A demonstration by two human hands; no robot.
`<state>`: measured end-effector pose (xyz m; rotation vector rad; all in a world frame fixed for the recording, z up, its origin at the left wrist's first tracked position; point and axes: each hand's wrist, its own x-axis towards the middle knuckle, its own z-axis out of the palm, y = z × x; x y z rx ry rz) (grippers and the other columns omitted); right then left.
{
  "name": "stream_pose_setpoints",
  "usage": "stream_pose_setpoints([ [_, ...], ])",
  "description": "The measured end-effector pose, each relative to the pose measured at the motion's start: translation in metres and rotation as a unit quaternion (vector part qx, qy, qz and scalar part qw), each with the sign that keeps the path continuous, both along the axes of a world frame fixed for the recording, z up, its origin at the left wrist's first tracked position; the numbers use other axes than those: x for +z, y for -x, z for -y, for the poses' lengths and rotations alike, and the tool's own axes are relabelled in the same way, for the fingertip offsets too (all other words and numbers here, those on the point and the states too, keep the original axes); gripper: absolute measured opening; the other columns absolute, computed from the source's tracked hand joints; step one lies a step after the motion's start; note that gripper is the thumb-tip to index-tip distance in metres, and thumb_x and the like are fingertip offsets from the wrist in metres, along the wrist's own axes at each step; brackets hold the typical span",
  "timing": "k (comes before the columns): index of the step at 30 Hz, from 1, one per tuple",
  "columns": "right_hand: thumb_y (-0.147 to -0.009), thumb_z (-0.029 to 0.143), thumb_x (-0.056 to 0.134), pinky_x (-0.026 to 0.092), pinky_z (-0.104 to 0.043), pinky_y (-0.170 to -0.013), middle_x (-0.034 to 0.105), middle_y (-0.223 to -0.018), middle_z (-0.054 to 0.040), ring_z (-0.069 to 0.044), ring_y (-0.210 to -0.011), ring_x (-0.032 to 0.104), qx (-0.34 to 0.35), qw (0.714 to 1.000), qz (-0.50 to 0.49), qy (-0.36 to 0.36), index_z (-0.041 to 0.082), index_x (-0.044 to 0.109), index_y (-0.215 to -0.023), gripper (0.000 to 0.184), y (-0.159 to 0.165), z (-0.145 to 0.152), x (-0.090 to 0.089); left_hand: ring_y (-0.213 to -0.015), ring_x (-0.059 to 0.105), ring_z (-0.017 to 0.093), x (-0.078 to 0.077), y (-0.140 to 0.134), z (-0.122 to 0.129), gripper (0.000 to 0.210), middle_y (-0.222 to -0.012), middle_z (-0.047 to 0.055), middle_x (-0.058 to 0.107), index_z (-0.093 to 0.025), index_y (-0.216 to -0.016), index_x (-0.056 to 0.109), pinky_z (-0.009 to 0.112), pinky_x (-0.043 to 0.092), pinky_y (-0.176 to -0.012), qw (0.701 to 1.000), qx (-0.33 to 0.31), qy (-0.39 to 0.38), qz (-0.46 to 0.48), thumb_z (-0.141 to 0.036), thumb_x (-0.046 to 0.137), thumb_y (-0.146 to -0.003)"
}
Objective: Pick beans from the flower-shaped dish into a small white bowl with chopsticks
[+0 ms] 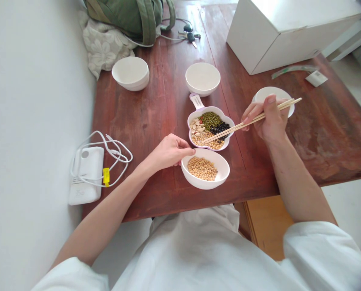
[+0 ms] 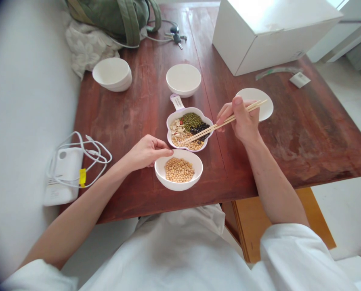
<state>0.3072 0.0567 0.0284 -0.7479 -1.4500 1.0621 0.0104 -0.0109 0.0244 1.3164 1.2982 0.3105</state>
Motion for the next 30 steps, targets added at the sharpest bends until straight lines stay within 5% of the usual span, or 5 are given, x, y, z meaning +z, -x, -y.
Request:
stream_pose_setpoints([
  [9,-0.1,0.068,0.06,0.035,-0.025,-0.031,0.064,-0.05,-0.0092,-0.015,-0.04,0.058,-0.025,0.999,-0.012,-0.039,0.019,0.074,-0.051,0.07,-0.004,-0.006,-0.006,-0.038,0.045,0.006,0.004,-0.002,0.0,0.024,-0.046,-0.003,0.053,-0.013,-0.076,0.077,0.017,0.033,-0.037,1.0,0.002,0.001,-0.003,-0.035,0.074,-0.083],
  [22,-0.105,0.062,0.055,0.034,-0.024,-0.029,0.062,-0.047,-0.0086,-0.014,-0.035,0.054,0.029,0.999,0.004,-0.038,0.016,0.076,-0.056,0.07,-0.01,-0.007,-0.006,-0.039,0.045,0.006,0.001,-0.001,0.001,0.026,-0.047,-0.003,0.053,-0.013,-0.078,0.079,0.017,0.034,-0.038,1.0,0.002,-0.015,-0.013,-0.038,0.074,-0.083],
  [30,-0.103,0.063,0.059,0.028,-0.021,-0.022,0.049,-0.036,-0.0049,-0.012,-0.029,0.049,-0.048,0.991,-0.104,-0.071,0.018,0.06,-0.04,0.077,0.001,-0.005,0.001,-0.039,0.045,0.006,0.002,-0.002,0.0,0.025,-0.047,-0.003,0.053,-0.013,-0.077,0.078,0.017,0.033,-0.038,1.0,0.007,-0.013,-0.014,-0.037,0.074,-0.082],
])
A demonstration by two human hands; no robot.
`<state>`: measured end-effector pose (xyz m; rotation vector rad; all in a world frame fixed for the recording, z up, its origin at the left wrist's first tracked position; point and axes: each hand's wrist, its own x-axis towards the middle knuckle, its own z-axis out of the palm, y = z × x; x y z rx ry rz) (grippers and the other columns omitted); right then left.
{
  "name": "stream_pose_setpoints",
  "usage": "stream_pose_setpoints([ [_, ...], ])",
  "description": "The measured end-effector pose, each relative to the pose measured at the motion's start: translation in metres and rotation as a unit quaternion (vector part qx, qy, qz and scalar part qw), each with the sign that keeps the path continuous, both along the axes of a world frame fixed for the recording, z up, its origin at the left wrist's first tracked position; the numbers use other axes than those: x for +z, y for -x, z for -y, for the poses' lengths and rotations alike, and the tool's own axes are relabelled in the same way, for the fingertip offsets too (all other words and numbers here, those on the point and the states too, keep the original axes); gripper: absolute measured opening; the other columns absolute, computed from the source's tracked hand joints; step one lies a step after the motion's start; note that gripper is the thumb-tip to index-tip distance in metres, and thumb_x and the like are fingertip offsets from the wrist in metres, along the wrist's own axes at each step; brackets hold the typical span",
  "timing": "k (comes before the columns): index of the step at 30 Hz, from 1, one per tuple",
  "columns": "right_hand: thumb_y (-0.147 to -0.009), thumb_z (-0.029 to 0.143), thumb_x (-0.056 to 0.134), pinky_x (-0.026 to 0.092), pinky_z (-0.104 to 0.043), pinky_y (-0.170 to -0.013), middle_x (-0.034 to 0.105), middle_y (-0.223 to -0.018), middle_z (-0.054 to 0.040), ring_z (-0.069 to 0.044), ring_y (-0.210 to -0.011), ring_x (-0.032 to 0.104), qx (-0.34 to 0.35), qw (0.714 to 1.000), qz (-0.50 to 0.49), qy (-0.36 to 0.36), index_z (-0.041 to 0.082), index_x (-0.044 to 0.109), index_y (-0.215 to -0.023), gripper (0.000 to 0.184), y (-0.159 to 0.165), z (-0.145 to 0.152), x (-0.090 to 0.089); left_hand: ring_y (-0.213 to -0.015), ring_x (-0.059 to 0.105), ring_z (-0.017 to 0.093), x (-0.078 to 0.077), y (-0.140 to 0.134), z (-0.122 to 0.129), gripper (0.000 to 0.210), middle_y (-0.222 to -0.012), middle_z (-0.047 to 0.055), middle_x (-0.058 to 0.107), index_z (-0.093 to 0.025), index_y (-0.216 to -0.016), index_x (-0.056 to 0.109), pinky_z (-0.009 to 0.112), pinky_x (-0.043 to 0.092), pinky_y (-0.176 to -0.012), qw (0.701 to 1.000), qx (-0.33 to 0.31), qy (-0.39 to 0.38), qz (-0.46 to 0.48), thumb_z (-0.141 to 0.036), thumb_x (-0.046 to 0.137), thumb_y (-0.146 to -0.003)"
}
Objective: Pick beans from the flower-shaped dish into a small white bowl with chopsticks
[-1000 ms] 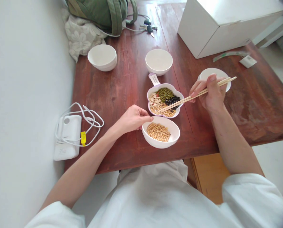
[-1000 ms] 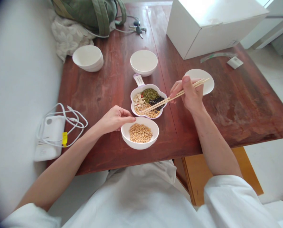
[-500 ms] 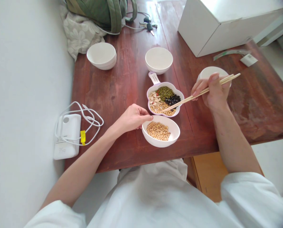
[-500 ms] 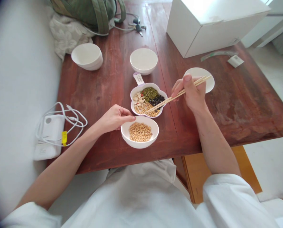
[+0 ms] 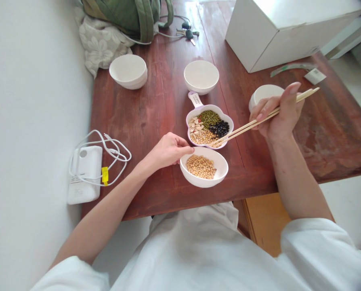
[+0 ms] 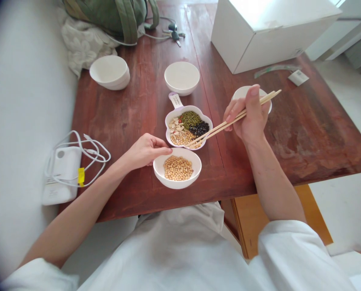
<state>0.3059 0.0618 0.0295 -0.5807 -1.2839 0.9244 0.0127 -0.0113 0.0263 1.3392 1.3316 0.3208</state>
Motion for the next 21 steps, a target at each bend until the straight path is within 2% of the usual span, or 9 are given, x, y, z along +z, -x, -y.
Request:
stream_pose_setpoints([
  [7,-0.095,0.066,0.07,0.03,-0.019,-0.026,0.04,-0.035,0.0005,-0.01,-0.031,0.049,-0.063,0.998,0.002,-0.031,0.02,0.043,-0.036,0.079,0.0,-0.003,0.002,-0.039,0.045,0.006,0.001,0.0,0.001,0.026,-0.048,-0.003,0.054,-0.013,-0.077,0.079,0.017,0.033,-0.039,1.0,-0.002,-0.005,-0.008,-0.038,0.074,-0.082],
  [10,-0.093,0.066,0.072,0.032,-0.019,-0.03,0.044,-0.037,-0.0001,-0.009,-0.033,0.05,-0.096,0.995,0.019,-0.036,0.02,0.034,-0.036,0.083,-0.004,-0.005,0.001,-0.039,0.045,0.006,0.002,0.0,0.001,0.026,-0.047,-0.003,0.054,-0.013,-0.076,0.079,0.016,0.033,-0.039,1.0,-0.004,-0.008,-0.007,-0.038,0.074,-0.083],
  [12,-0.095,0.065,0.071,0.032,-0.019,-0.031,0.049,-0.039,-0.0014,-0.009,-0.034,0.051,-0.089,0.994,0.042,-0.044,0.019,0.037,-0.036,0.081,-0.006,-0.004,0.001,-0.039,0.045,0.006,0.002,0.0,0.001,0.026,-0.047,-0.003,0.054,-0.013,-0.076,0.079,0.017,0.033,-0.039,1.0,-0.006,-0.007,-0.006,-0.038,0.074,-0.083],
  [18,-0.102,0.054,0.067,0.028,-0.021,-0.029,0.058,-0.045,-0.004,-0.01,-0.033,0.051,-0.005,0.994,0.105,-0.023,0.015,0.065,-0.049,0.066,-0.008,0.007,0.002,-0.039,0.044,0.006,0.001,0.0,0.0,0.027,-0.047,-0.003,0.054,-0.013,-0.075,0.078,0.017,0.032,-0.039,1.0,-0.003,-0.001,-0.006,-0.039,0.074,-0.082],
  [21,-0.101,0.051,0.069,0.028,-0.021,-0.028,0.059,-0.045,-0.0039,-0.011,-0.032,0.051,0.004,0.995,0.101,-0.018,0.015,0.069,-0.051,0.062,-0.005,0.011,0.003,-0.039,0.044,0.006,0.001,-0.001,0.0,0.027,-0.047,-0.003,0.053,-0.013,-0.076,0.078,0.017,0.031,-0.039,1.0,-0.003,-0.001,-0.005,-0.039,0.075,-0.081],
])
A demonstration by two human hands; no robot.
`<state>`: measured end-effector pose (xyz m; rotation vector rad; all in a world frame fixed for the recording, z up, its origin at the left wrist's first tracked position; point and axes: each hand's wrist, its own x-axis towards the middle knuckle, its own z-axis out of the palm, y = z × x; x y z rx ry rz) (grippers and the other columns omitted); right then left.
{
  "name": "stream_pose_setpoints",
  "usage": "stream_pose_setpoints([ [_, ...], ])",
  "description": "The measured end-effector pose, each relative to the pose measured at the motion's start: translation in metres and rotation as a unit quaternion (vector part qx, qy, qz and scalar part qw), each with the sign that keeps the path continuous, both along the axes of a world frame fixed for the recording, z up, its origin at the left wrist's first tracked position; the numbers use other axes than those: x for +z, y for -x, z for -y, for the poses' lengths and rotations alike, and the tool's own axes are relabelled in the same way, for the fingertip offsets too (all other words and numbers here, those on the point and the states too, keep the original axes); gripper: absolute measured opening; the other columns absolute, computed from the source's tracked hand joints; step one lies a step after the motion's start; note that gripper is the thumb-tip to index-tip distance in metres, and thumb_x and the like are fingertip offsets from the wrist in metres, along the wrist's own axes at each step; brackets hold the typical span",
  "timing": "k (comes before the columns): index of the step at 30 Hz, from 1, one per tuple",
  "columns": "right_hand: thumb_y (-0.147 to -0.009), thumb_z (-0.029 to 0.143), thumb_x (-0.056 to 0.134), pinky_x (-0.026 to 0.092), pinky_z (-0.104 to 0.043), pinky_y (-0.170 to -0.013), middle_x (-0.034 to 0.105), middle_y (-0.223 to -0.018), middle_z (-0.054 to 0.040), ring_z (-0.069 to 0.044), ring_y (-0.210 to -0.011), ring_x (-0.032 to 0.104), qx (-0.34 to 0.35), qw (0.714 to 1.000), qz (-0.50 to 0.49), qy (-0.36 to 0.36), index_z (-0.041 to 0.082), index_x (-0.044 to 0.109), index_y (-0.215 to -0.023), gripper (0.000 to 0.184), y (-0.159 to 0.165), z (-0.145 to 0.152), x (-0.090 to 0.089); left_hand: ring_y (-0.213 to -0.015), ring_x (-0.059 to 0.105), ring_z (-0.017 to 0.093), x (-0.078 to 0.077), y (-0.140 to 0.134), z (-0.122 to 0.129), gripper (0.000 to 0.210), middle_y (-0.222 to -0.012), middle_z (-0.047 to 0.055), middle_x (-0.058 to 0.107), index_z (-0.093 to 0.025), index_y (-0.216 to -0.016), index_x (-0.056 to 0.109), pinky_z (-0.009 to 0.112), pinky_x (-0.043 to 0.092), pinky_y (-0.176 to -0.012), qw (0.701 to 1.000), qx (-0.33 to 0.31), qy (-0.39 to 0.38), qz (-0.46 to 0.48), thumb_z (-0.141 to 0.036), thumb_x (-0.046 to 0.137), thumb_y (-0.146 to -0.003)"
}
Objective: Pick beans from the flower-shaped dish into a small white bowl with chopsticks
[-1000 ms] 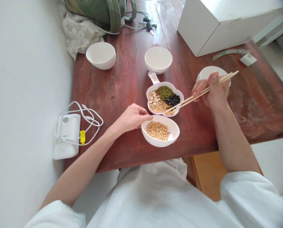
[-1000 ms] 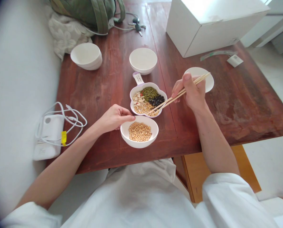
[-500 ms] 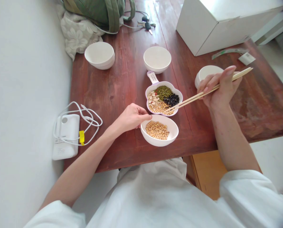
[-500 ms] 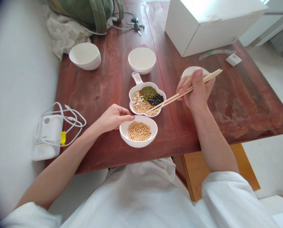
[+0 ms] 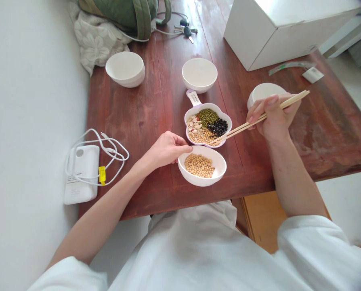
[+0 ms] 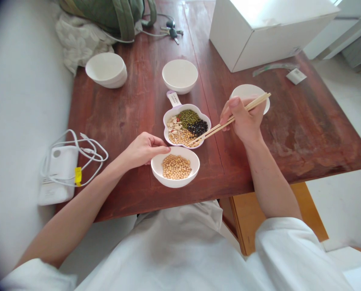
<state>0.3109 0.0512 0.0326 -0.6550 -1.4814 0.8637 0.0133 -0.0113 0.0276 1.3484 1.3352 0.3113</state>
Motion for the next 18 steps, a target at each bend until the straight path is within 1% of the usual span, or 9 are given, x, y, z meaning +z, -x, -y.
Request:
stream_pose_setpoints([
  [3,-0.1,0.053,0.07,0.027,-0.022,-0.026,0.057,-0.043,-0.0036,-0.011,-0.03,0.05,-0.014,0.999,-0.035,-0.004,0.016,0.069,-0.049,0.062,0.006,0.002,0.002,-0.039,0.044,0.006,0.0,0.0,0.0,0.027,-0.047,-0.003,0.053,-0.013,-0.076,0.079,0.017,0.032,-0.039,1.0,0.001,-0.003,-0.003,-0.039,0.075,-0.081],
  [5,-0.098,0.056,0.07,0.027,-0.023,-0.026,0.054,-0.04,-0.0026,-0.012,-0.03,0.05,-0.04,0.997,-0.069,-0.004,0.018,0.066,-0.046,0.065,0.011,0.004,0.004,-0.039,0.044,0.006,0.0,0.0,0.0,0.027,-0.048,-0.003,0.054,-0.013,-0.076,0.079,0.017,0.032,-0.039,1.0,0.0,-0.006,-0.003,-0.039,0.075,-0.082],
  [9,-0.094,0.063,0.072,0.029,-0.022,-0.026,0.048,-0.038,-0.0005,-0.011,-0.031,0.049,-0.109,0.987,-0.119,-0.006,0.02,0.049,-0.037,0.075,0.017,0.003,0.009,-0.039,0.044,0.006,0.0,0.001,0.0,0.026,-0.048,-0.003,0.054,-0.013,-0.076,0.079,0.017,0.033,-0.039,1.0,-0.002,-0.006,0.001,-0.038,0.075,-0.082],
  [11,-0.093,0.066,0.072,0.027,-0.021,-0.026,0.045,-0.038,-0.0001,-0.01,-0.032,0.048,-0.139,0.983,-0.122,-0.005,0.02,0.042,-0.036,0.079,0.017,0.0,0.009,-0.039,0.044,0.006,0.0,0.001,0.0,0.026,-0.048,-0.003,0.054,-0.013,-0.075,0.078,0.017,0.033,-0.039,1.0,-0.001,-0.003,0.002,-0.038,0.074,-0.082],
  [12,-0.092,0.067,0.072,0.026,-0.021,-0.027,0.044,-0.038,0.0001,-0.01,-0.033,0.047,-0.15,0.982,-0.119,-0.003,0.02,0.041,-0.036,0.079,0.016,-0.002,0.009,-0.039,0.044,0.006,0.0,0.001,0.0,0.026,-0.048,-0.003,0.054,-0.013,-0.075,0.078,0.017,0.033,-0.039,1.0,0.0,-0.002,0.003,-0.038,0.074,-0.082],
  [15,-0.092,0.067,0.073,0.03,-0.021,-0.031,0.046,-0.04,0.0003,-0.009,-0.035,0.048,-0.159,0.981,-0.113,-0.009,0.02,0.042,-0.039,0.077,0.011,-0.006,0.007,-0.039,0.044,0.006,0.0,0.0,0.0,0.026,-0.048,-0.003,0.054,-0.013,-0.075,0.078,0.017,0.032,-0.039,1.0,0.002,-0.003,0.001,-0.038,0.074,-0.082],
  [18,-0.094,0.064,0.072,0.031,-0.021,-0.033,0.05,-0.041,0.0,-0.009,-0.035,0.049,-0.129,0.987,-0.094,-0.034,0.019,0.048,-0.04,0.074,0.008,-0.004,0.006,-0.039,0.044,0.006,0.0,0.0,0.001,0.026,-0.048,-0.003,0.054,-0.013,-0.075,0.078,0.017,0.033,-0.039,1.0,-0.001,-0.004,0.007,-0.038,0.074,-0.082],
])
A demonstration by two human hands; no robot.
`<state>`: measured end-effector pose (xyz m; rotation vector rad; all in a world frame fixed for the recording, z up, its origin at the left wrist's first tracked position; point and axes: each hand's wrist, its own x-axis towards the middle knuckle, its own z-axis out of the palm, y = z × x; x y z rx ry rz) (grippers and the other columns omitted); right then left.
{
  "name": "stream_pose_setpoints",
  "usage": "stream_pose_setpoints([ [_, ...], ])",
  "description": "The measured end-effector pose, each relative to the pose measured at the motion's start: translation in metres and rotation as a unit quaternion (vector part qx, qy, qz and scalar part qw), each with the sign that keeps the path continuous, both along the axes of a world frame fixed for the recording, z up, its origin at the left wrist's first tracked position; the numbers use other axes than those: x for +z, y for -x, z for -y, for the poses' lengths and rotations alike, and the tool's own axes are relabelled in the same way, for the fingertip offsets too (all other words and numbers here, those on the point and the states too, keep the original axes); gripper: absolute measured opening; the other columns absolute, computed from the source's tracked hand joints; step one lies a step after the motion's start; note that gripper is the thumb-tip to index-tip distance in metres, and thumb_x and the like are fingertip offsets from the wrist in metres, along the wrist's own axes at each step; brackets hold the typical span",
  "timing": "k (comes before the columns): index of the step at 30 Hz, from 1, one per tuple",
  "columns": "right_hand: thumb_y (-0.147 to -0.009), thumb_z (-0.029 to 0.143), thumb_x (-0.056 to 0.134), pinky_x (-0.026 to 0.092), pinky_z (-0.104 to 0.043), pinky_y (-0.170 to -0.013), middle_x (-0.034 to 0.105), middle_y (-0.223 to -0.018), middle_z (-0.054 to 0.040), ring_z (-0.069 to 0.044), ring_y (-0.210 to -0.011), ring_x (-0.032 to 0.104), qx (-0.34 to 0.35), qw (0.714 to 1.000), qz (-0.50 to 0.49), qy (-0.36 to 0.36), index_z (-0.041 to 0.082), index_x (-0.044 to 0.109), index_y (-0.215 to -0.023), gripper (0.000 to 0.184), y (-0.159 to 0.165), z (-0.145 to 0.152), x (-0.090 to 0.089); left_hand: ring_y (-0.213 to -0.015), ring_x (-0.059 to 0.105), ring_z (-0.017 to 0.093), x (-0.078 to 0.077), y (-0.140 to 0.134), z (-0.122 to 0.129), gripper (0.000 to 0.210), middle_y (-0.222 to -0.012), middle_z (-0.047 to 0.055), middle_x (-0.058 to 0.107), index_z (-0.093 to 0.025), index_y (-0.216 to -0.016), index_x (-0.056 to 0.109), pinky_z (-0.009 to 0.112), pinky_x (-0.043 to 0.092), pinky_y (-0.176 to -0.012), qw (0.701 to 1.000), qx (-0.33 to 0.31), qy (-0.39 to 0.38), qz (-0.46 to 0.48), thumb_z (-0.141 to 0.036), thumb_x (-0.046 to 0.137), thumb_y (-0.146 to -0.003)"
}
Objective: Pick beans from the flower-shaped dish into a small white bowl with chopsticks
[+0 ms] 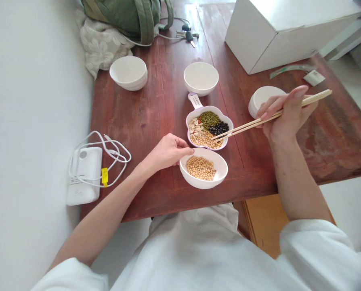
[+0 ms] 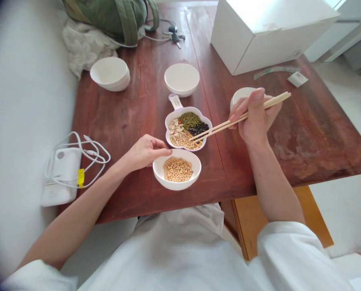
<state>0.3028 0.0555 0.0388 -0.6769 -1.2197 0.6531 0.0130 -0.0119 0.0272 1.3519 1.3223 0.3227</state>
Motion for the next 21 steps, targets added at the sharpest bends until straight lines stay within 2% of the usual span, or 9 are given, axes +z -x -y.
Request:
stream_pose_setpoints([
  [5,-0.099,0.063,0.065,0.029,-0.024,-0.035,0.059,-0.045,-0.0023,-0.012,-0.036,0.053,0.059,0.996,0.068,-0.012,0.02,0.062,-0.047,0.068,-0.0004,0.0058,-0.0007,-0.04,0.044,0.005,0.0009,0.0002,0.0004,0.027,-0.048,-0.003,0.054,-0.013,-0.073,0.077,0.017,0.033,-0.04,1.0,-0.001,-0.004,-0.003,-0.038,0.074,-0.082],
  [9,-0.096,0.066,0.068,0.031,-0.026,-0.036,0.058,-0.043,-0.0043,-0.014,-0.036,0.052,0.057,0.996,0.067,-0.002,0.02,0.061,-0.044,0.07,-0.0024,0.0065,-0.0005,-0.04,0.044,0.006,0.0,0.0011,0.0003,0.028,-0.048,-0.003,0.054,-0.013,-0.075,0.078,0.017,0.033,-0.04,1.0,-0.002,-0.005,-0.003,-0.039,0.074,-0.083],
  [15,-0.095,0.068,0.068,0.034,-0.026,-0.038,0.061,-0.047,-0.0098,-0.015,-0.042,0.058,0.078,0.987,0.132,0.039,0.017,0.068,-0.047,0.07,-0.0062,0.0097,0.0007,-0.041,0.045,0.006,-0.0006,0.0016,0.0005,0.029,-0.049,-0.003,0.054,-0.013,-0.076,0.078,0.017,0.033,-0.041,1.0,-0.003,-0.006,-0.004,-0.041,0.074,-0.083],
  [21,-0.097,0.065,0.067,0.032,-0.024,-0.032,0.059,-0.046,-0.0066,-0.013,-0.037,0.053,0.079,0.987,0.123,0.059,0.018,0.069,-0.047,0.068,-0.0046,0.0109,-0.0006,-0.041,0.045,0.006,0.0019,0.0008,0.0005,0.029,-0.048,-0.002,0.055,-0.013,-0.075,0.078,0.017,0.032,-0.041,1.0,-0.003,-0.005,-0.011,-0.04,0.074,-0.083],
])
